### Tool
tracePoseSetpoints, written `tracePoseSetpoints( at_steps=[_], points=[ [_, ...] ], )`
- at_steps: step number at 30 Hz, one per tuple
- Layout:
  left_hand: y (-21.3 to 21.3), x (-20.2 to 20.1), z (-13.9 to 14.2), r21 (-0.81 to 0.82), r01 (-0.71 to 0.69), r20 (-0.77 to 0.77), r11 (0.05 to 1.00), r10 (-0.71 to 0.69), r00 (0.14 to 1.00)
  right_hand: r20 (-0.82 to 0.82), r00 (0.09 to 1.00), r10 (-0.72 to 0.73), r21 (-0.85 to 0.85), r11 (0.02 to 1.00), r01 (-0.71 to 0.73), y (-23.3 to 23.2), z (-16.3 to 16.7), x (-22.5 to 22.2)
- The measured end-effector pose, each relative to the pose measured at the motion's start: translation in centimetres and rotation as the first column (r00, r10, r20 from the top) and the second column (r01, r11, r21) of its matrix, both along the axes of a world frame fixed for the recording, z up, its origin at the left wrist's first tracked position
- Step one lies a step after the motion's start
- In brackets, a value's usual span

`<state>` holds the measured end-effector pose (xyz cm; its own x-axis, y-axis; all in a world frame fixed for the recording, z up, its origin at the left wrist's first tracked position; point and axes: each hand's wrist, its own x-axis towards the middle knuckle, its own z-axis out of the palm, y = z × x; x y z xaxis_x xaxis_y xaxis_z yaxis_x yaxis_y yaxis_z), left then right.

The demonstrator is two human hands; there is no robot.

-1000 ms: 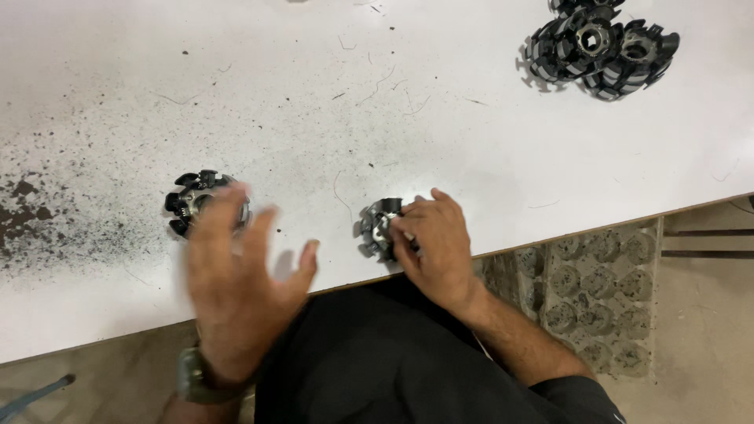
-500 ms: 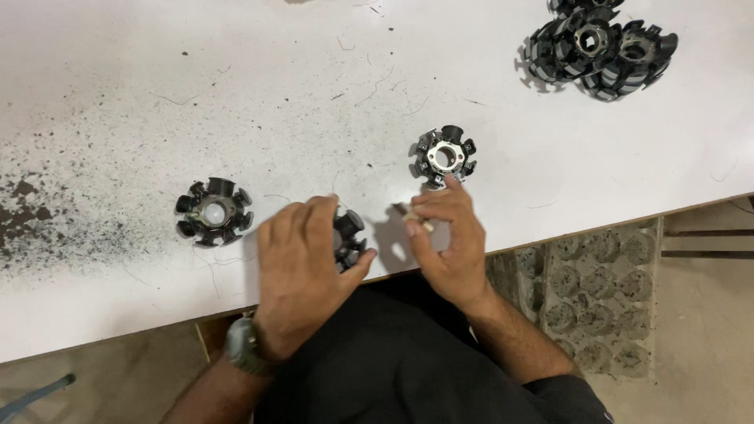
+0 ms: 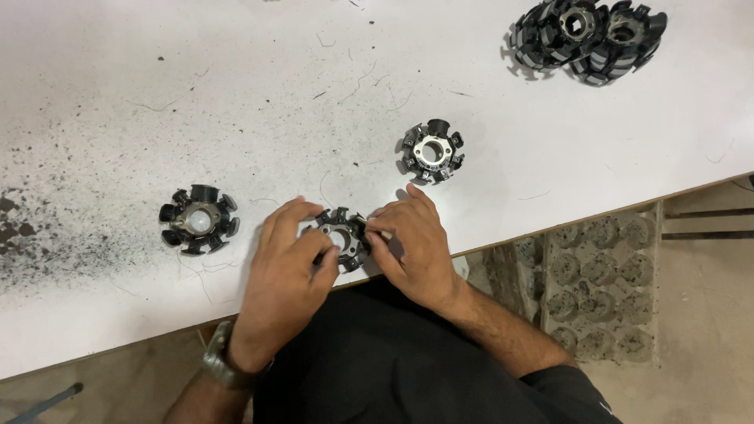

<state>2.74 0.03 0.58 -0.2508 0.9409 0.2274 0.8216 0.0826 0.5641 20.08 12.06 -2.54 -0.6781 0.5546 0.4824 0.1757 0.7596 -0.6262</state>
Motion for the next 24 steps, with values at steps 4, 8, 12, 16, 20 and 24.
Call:
tracePoseSetpoints(
  at_steps=[4,8,12,16,20,24],
  points=[
    [-1.8,-1.2,2.8,-0.206,-0.056,-0.260,0.977,0.000,0.966,-0.006,1.000,0.005,0.006,1.000,-0.004,0.1,0.1,-0.2],
    [-1.6,-0.5,4.5,0.065,0.079,-0.300,0.995,-0.056,0.952,-0.017,1.000,0.004,-0.008,1.000,-0.004,0.2,-0.1,-0.3],
    [0.7,0.6,3.0,0.092,0.089,-0.153,0.992,-0.074,0.985,-0.071,0.997,-0.005,-0.015,1.000,0.004,-0.4,-0.3,-0.1],
    [1.3,0.9,0.7,0.067,0.015,-0.083,0.998,-0.009,0.997,-0.059,0.998,0.034,0.016,0.999,-0.033,-1.2,-0.5,0.3],
    [0.7,1.2,-0.7,0.127,-0.053,-0.060,0.990,0.061,0.996,-0.050,0.999,0.016,0.087,0.996,-0.012,-1.5,-0.5,0.2],
    [0.4,1.4,-1.1,0.186,-0.068,-0.056,0.980,0.080,0.995,-0.045,0.999,0.010,0.097,0.995,-0.006,-1.6,-0.3,0.0]
  ],
)
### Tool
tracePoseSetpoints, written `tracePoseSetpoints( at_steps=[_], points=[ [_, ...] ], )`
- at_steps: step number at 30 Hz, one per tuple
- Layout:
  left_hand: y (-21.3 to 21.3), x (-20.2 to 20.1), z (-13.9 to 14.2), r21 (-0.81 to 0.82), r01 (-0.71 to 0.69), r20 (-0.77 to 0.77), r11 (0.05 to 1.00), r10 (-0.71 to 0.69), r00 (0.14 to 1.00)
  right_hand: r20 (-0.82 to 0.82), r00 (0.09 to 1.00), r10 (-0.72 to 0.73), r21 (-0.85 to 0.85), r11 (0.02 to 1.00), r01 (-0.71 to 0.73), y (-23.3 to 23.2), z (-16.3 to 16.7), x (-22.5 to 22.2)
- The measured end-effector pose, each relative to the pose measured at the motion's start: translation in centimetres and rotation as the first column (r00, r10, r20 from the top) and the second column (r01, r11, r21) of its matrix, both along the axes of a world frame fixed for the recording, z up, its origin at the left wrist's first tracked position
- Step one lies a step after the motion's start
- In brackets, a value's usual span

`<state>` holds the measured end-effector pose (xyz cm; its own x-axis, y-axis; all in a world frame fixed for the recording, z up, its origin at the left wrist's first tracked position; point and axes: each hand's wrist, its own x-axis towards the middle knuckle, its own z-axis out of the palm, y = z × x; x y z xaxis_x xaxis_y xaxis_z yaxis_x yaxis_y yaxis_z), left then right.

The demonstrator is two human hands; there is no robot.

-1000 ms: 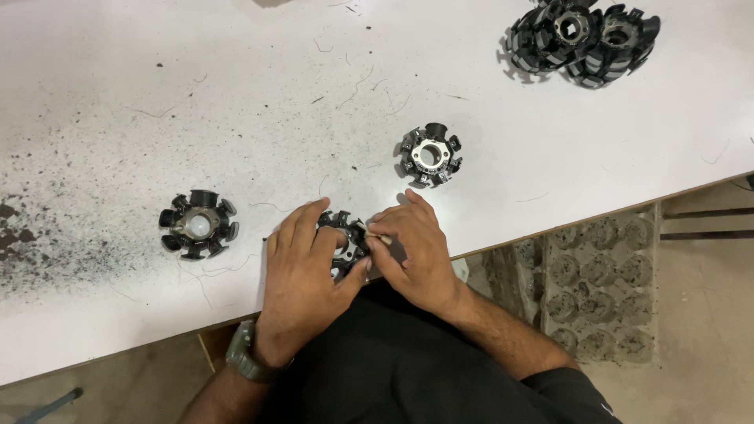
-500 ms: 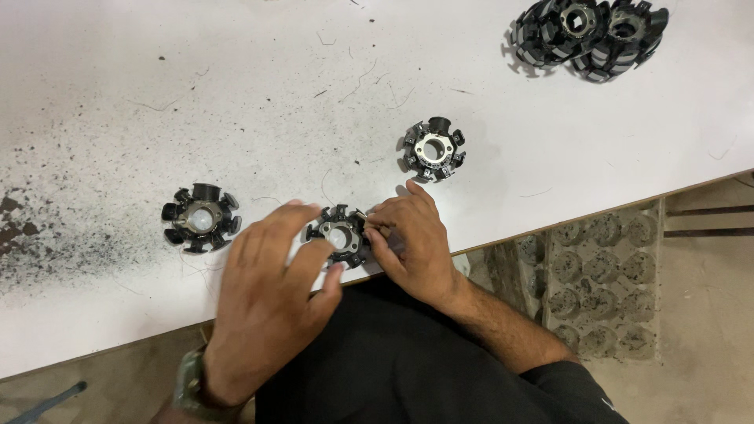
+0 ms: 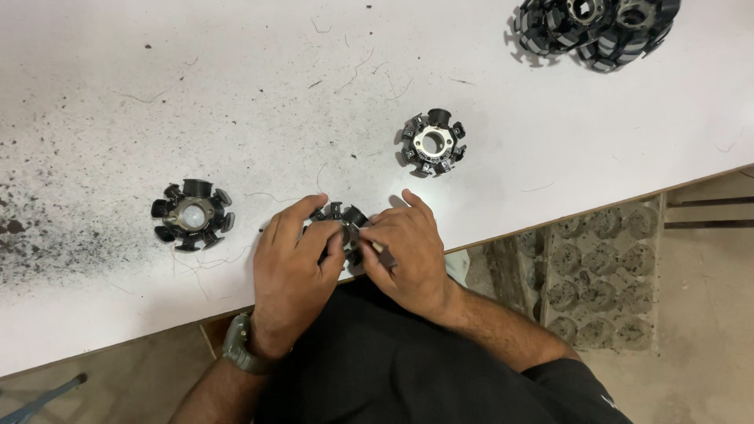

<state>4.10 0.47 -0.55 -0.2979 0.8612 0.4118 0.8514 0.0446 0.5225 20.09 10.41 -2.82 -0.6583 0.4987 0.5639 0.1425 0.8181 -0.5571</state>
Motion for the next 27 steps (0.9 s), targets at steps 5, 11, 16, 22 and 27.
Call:
tracePoseSetpoints(
  at_steps=[5,11,16,22,27],
  points=[
    [0.1,-0.1,0.3,0.012,0.031,-0.091,0.999,-0.030,0.995,0.040,0.999,0.002,-0.007,1.000,-0.002,0.0,0.9,0.0],
    [0.6,0.4,0.0,0.013,0.029,0.061,0.999,-0.030,0.998,0.052,0.998,0.045,-0.096,0.995,-0.040,0.7,1.6,-0.3],
    [0.7,0.9,-0.8,0.022,-0.043,0.081,0.999,0.041,0.996,0.044,0.998,0.042,-0.108,0.994,-0.037,0.5,1.8,-0.2],
    [0.9,0.9,-1.3,0.023,-0.047,0.086,0.999,0.045,0.995,0.006,1.000,0.027,-0.089,0.996,-0.026,0.5,1.6,-0.1],
    [0.9,1.0,-1.4,0.027,-0.037,0.094,0.999,0.034,0.995,-0.001,0.999,0.049,-0.017,0.999,-0.049,0.4,1.4,-0.2]
  ],
)
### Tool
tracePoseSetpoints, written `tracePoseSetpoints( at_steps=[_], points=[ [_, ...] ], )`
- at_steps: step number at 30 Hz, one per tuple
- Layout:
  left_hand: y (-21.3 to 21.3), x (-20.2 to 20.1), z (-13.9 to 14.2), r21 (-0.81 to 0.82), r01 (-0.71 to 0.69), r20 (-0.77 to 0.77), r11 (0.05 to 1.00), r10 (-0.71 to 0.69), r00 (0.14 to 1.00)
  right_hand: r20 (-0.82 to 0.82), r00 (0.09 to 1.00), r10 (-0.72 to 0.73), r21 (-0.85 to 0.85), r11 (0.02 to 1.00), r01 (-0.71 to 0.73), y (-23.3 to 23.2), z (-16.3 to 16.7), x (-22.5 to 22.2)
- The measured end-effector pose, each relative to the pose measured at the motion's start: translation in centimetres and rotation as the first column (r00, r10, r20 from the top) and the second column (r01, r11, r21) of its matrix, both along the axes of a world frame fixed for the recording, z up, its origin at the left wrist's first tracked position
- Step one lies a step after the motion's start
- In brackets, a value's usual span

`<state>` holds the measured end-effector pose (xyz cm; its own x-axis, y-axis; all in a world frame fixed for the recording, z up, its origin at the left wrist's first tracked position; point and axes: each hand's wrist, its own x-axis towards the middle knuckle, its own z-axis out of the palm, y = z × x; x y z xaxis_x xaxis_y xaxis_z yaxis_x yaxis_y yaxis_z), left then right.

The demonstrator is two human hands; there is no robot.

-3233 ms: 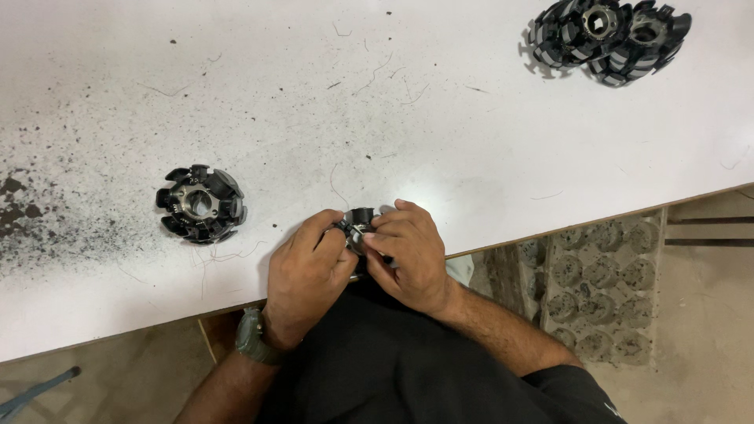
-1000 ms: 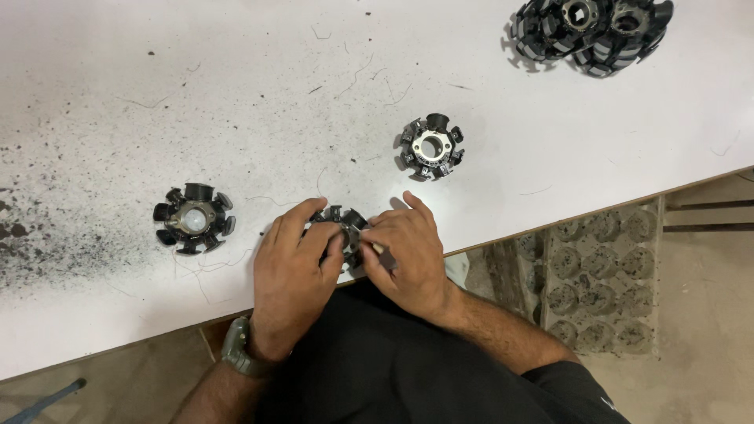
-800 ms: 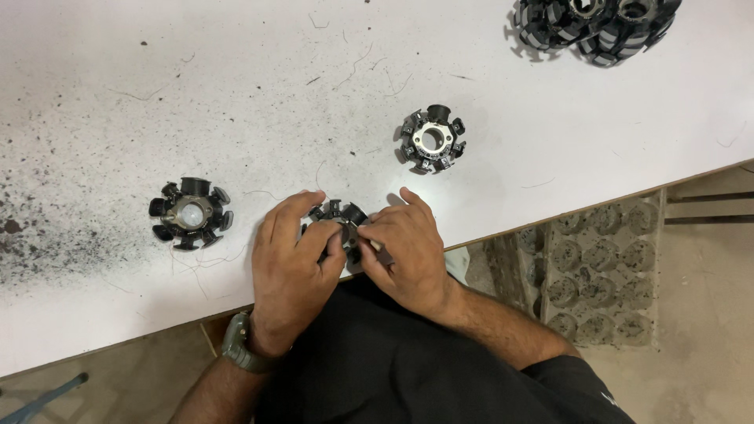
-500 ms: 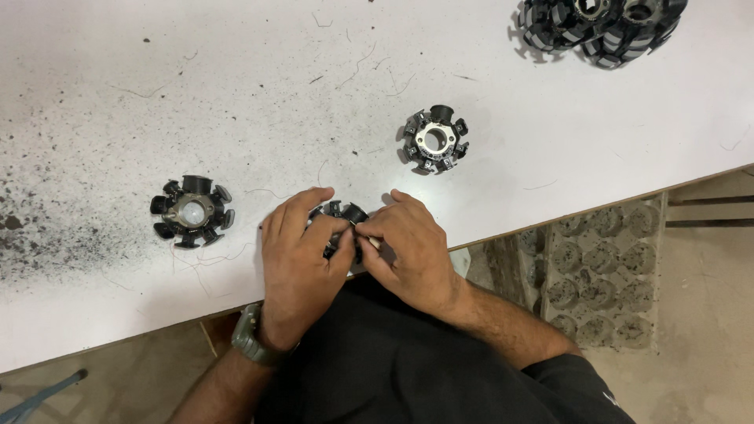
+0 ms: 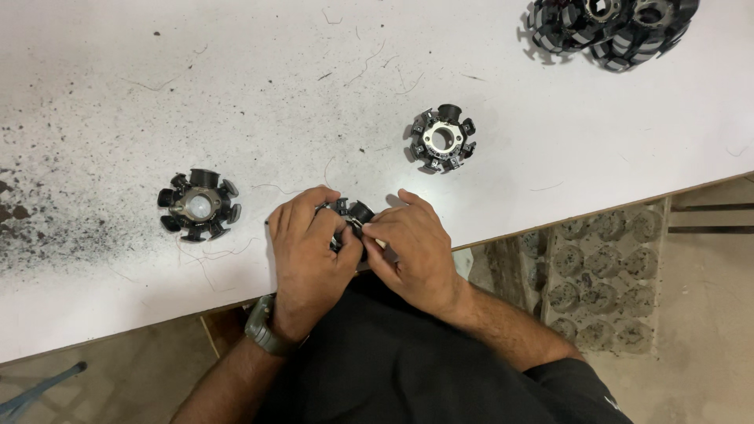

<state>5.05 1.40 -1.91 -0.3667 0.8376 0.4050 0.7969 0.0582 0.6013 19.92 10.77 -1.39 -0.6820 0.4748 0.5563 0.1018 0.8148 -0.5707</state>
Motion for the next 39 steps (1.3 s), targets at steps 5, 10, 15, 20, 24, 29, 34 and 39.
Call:
tracePoseSetpoints(
  at_steps=[5,10,15,20,24,29,34,39],
  points=[
    [0.0,0.1,0.0,0.011,0.015,-0.011,1.000,-0.015,1.000,0.067,0.997,-0.029,0.069,0.997,0.025,-0.2,0.4,0.0],
    [-0.1,-0.2,0.0,0.033,0.012,-0.004,0.999,-0.012,1.000,0.096,0.995,-0.006,0.057,0.998,0.001,0.2,0.8,-0.2],
    [-0.1,0.1,-0.5,0.009,0.014,-0.004,1.000,-0.013,1.000,0.111,0.994,-0.015,0.047,0.999,0.010,0.1,0.6,-0.2],
    [-0.1,-0.3,0.0,0.052,-0.030,-0.013,0.998,0.030,0.999,0.050,0.999,-0.004,0.038,0.999,0.002,0.3,0.3,0.3],
    [-0.9,-1.6,2.1,0.101,-0.047,-0.135,0.994,0.060,0.989,-0.030,0.997,-0.074,-0.037,0.997,0.072,0.7,-0.1,1.2],
    [-0.2,-1.7,4.0,-0.191,0.084,-0.142,0.978,-0.112,0.984,-0.044,0.996,-0.073,-0.107,0.992,0.068,0.9,-1.3,0.5],
    [1.7,-1.0,4.0,-0.429,0.024,-0.303,0.903,-0.169,0.938,-0.037,0.997,-0.063,-0.127,0.990,0.058,0.9,-1.6,0.0],
    [1.7,-1.2,4.3,-0.417,0.046,-0.270,0.908,-0.172,0.947,-0.027,0.998,-0.063,-0.099,0.993,0.060,1.1,-1.4,-0.1]
  ],
)
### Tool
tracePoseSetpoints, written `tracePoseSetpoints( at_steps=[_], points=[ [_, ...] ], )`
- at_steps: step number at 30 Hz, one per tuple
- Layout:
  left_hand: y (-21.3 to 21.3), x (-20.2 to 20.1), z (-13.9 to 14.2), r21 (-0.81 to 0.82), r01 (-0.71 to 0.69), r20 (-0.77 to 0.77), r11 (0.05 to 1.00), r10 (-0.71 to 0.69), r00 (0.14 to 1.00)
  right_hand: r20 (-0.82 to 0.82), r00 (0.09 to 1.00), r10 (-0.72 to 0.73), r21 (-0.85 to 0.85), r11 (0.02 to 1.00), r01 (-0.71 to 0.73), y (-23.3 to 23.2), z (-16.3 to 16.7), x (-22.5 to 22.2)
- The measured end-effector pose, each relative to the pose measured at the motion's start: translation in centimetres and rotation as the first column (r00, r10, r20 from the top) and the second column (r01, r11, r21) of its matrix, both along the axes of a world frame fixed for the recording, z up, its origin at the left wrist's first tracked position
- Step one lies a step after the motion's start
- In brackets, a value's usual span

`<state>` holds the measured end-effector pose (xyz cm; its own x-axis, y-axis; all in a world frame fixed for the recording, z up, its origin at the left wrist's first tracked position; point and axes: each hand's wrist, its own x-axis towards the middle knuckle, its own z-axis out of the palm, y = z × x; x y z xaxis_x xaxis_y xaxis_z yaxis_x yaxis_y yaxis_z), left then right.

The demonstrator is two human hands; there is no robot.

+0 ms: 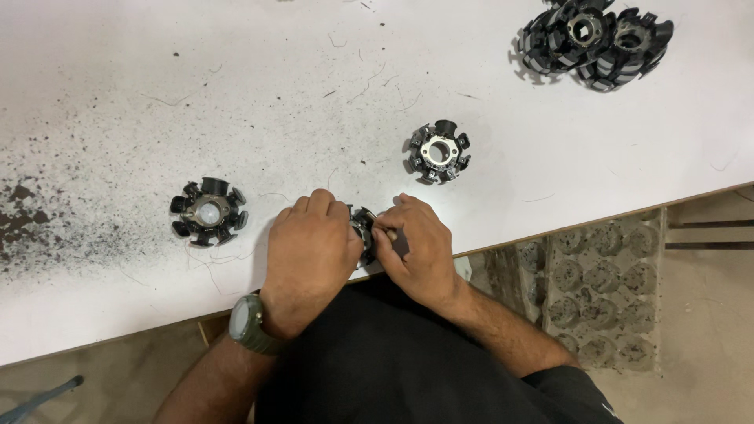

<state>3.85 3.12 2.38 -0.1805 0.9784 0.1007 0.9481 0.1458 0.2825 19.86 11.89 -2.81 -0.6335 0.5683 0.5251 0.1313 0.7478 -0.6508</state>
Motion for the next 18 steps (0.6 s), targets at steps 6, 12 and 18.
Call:
tracePoseSetpoints(
  at_steps=[6,12,18],
  points=[
    [-1.3,-0.9,-0.2,0.297,0.010,0.106,0.955,-0.044,0.993,-0.011,1.000,0.006,-0.009,1.000,-0.006,-0.1,0.1,-0.1],
    [-0.9,-1.5,-1.8,0.296,0.003,0.222,0.955,-0.072,0.972,0.001,1.000,0.003,0.004,1.000,-0.003,-0.1,0.2,-0.1],
    [-1.5,-2.1,-1.1,0.315,0.164,0.032,0.935,-0.183,0.983,0.012,1.000,0.004,0.009,1.000,-0.004,-0.1,0.2,-0.1]
  ],
)
